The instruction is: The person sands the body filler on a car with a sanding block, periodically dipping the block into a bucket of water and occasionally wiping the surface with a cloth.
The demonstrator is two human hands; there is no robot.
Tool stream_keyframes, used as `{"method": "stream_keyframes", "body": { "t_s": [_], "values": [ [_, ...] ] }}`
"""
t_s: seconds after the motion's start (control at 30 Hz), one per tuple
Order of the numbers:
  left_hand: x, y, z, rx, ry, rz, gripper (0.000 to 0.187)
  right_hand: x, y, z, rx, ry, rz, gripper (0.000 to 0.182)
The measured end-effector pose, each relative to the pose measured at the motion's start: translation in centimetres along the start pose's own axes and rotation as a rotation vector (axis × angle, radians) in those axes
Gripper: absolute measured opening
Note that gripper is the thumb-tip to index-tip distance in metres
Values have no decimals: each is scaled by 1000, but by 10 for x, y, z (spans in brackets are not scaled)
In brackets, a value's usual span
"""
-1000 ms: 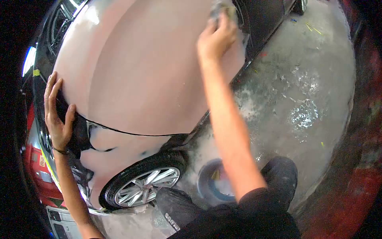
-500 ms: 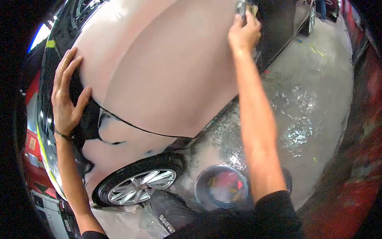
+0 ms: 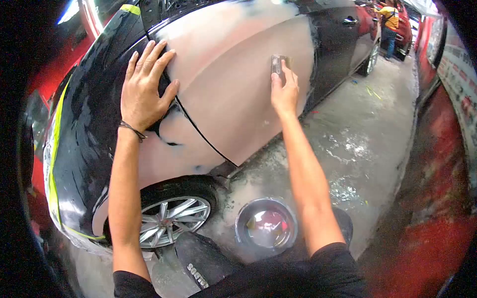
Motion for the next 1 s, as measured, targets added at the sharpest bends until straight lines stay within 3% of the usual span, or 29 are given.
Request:
{"method": "stream_keyframes", "body": {
  "t_s": [0.03,0.07,0.17,0.2,0.23,0.37,0.6,0.77,0.83,0.9,0.97,1.0],
  "values": [
    [-3,0,-7,39,29,20,56,2,15,2,-105,-80,100,52],
    [-5,-1,-11,83,41,-17,54,6,11,-13,-446,-200,391,55],
    [-2,13,-39,144,66,-286,45,32,-21,-48,-436,-78,727,59],
    [1,25,-55,153,56,-501,39,40,-39,-63,-515,-85,790,64],
    [-4,37,-76,182,10,-699,35,47,-43,-78,-566,-39,771,45],
    [-82,92,-171,540,-524,-1406,40,56,-85,-138,-742,-148,1044,45],
    [-104,152,-225,804,-908,-2227,56,65,-154,-202,-877,46,1427,51],
    [-112,168,-239,743,-989,-2275,57,64,-154,-252,-966,259,1707,49],
    [-115,177,-246,732,-1032,-2310,57,62,-142,-270,-972,274,1653,50],
    [-122,177,-262,786,-935,-2163,52,67,-124,-278,-928,231,1496,49],
    [-133,178,-286,841,-800,-1947,47,87,-111,-282,-832,76,844,41],
    [-134,183,-299,974,-921,-1968,49,92,-97,-284,-724,-22,621,35]
  ]
}}
Point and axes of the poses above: each hand's wrist, its own z-axis towards the middle knuckle, its own x-axis out of the back of the hand, y = z × x, the point moved 9 cm from there along z, towards the middle knuckle, and after that the axes turned 14 degrees about x, right-handed, at the moved point
